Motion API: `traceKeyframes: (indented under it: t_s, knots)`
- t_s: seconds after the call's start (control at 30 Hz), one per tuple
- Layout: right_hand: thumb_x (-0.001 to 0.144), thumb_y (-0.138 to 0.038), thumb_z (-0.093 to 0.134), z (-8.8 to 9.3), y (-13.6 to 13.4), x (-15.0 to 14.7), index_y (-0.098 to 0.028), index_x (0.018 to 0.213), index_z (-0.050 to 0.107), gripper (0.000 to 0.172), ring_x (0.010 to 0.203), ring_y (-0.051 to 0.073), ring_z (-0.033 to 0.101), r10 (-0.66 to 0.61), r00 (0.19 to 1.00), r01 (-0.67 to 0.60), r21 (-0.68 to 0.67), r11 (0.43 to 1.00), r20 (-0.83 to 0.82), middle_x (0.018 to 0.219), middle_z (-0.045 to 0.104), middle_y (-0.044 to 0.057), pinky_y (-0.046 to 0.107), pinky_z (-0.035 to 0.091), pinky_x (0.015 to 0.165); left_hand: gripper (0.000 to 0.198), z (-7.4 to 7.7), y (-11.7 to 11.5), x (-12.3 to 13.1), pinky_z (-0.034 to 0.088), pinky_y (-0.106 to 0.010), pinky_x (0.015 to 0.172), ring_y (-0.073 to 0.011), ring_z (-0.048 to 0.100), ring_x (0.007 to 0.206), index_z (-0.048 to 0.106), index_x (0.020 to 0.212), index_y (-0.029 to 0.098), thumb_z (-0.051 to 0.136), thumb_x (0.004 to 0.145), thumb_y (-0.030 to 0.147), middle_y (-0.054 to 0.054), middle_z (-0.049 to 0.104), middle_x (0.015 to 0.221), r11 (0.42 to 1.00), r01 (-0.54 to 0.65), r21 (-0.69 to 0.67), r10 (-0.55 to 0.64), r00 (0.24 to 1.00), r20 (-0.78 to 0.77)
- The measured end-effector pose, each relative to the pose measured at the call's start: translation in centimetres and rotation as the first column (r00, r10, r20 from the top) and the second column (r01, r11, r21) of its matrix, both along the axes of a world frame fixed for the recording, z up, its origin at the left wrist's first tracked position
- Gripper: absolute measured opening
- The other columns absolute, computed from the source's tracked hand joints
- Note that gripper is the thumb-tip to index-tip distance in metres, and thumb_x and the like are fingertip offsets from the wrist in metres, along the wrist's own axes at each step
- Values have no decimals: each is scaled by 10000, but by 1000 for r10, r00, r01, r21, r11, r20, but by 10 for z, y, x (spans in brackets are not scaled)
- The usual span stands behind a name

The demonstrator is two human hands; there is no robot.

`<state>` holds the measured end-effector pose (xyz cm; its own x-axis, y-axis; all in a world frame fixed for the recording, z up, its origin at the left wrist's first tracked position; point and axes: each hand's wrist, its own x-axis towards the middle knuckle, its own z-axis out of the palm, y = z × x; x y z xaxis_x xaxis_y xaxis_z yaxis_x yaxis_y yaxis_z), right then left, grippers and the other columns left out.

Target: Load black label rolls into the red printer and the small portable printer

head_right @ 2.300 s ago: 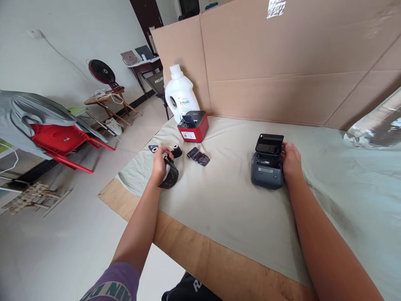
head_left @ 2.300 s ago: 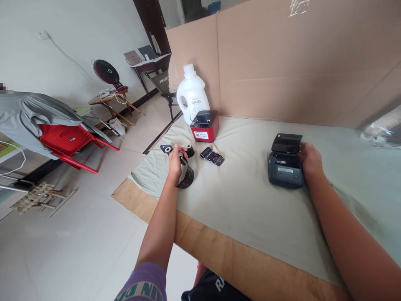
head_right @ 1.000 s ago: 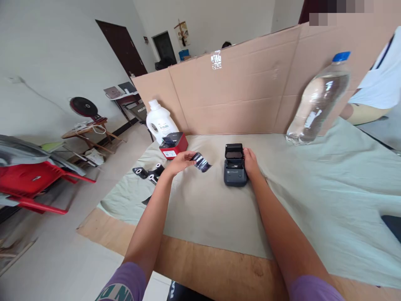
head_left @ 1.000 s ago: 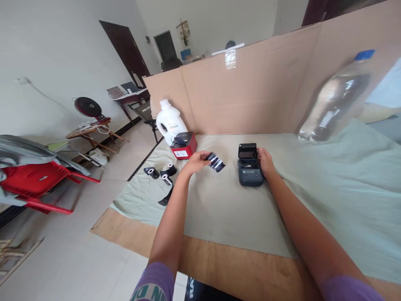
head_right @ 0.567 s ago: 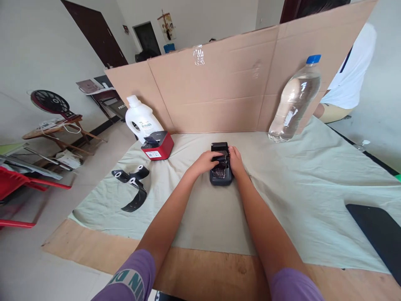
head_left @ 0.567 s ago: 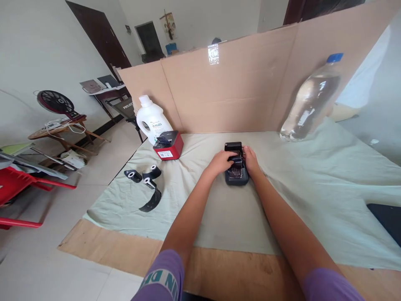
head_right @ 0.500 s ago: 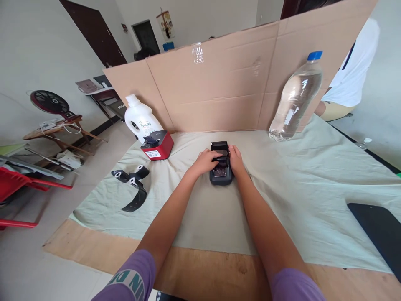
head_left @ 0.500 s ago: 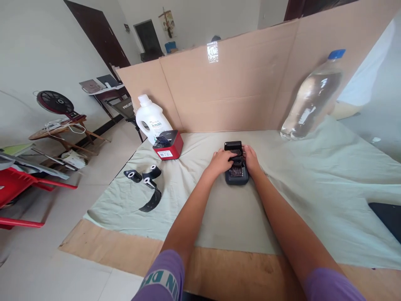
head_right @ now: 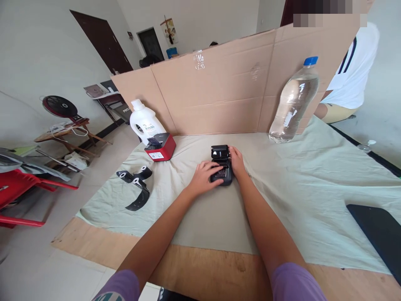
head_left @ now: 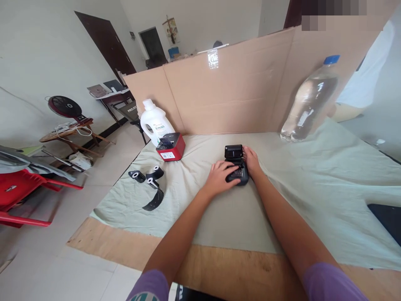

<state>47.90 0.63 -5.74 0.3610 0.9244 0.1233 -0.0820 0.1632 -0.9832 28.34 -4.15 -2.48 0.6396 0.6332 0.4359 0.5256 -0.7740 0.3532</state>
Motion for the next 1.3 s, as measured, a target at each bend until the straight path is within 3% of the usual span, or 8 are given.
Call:
traceKeyframes:
  t_s: [0.13,0.23,0.37,0.63,0.87,1.1,1.2,1.3]
  knots:
    - [780,-665,542,13,-8,-3,-237,927,622,459,960,211,653,5,1000,-4,-11,1000,25,1011,703,30,289,537,756,459,-24,-17,-4,332,-494,1098,-316,395,1312,611,1351,333,614,914,473,-60,528,1448,991,-10,130,9,1000,6]
    - [767,-526,598,26,-15,0,-236,823,625,297,965,209,631,107,983,-109,6,994,146,940,694,19,303,521,818,351,-28,-15,0,355,-473,1075,-295,428,1277,671,1267,330,592,937,421,-63,575,1377,984,16,176,-18,1000,11]
    - [678,-292,650,42,-23,12,-226,855,685,191,963,223,621,310,830,-292,-112,950,464,968,697,31,362,482,918,337,-24,-13,1,366,-466,1057,-282,463,1244,677,1253,334,595,932,390,-72,586,1344,985,15,174,-21,999,32]
    - [688,-283,734,50,-34,31,-214,1100,702,419,916,231,646,382,802,-215,-375,902,459,1200,670,104,355,528,798,915,-19,-12,0,375,-467,1040,-325,471,1250,316,1553,332,743,776,563,-87,549,1440,991,-126,-33,129,986,106]
    - [715,-366,748,58,-42,23,-226,1224,661,535,892,223,639,392,813,-176,-460,871,431,1256,638,114,294,505,636,323,-22,-8,-2,415,-399,1018,-243,508,1183,690,1237,325,600,928,349,-47,588,1336,993,-114,0,112,974,198]
    - [740,-347,757,70,-54,32,-329,1412,566,699,930,240,655,542,683,-308,-480,822,489,1130,714,53,368,524,805,283,-23,-7,0,452,-378,921,-222,541,1027,752,1135,319,561,935,262,-74,611,1091,992,-124,38,114,972,205]
    - [779,-383,729,71,-53,35,-336,1339,635,570,930,237,662,488,638,-319,-372,872,595,1187,712,40,414,507,904,277,-23,-7,1,452,-376,894,-225,542,1008,757,1129,307,565,933,266,-78,609,1066,988,-146,52,133,971,201]
    - [844,-417,641,69,-49,32,-306,1185,724,368,961,235,662,305,639,-240,-193,951,706,1249,697,36,432,493,946,283,-23,-8,2,450,-374,888,-227,538,1003,750,1144,299,559,937,267,-82,607,1067,983,-171,65,157,970,186]
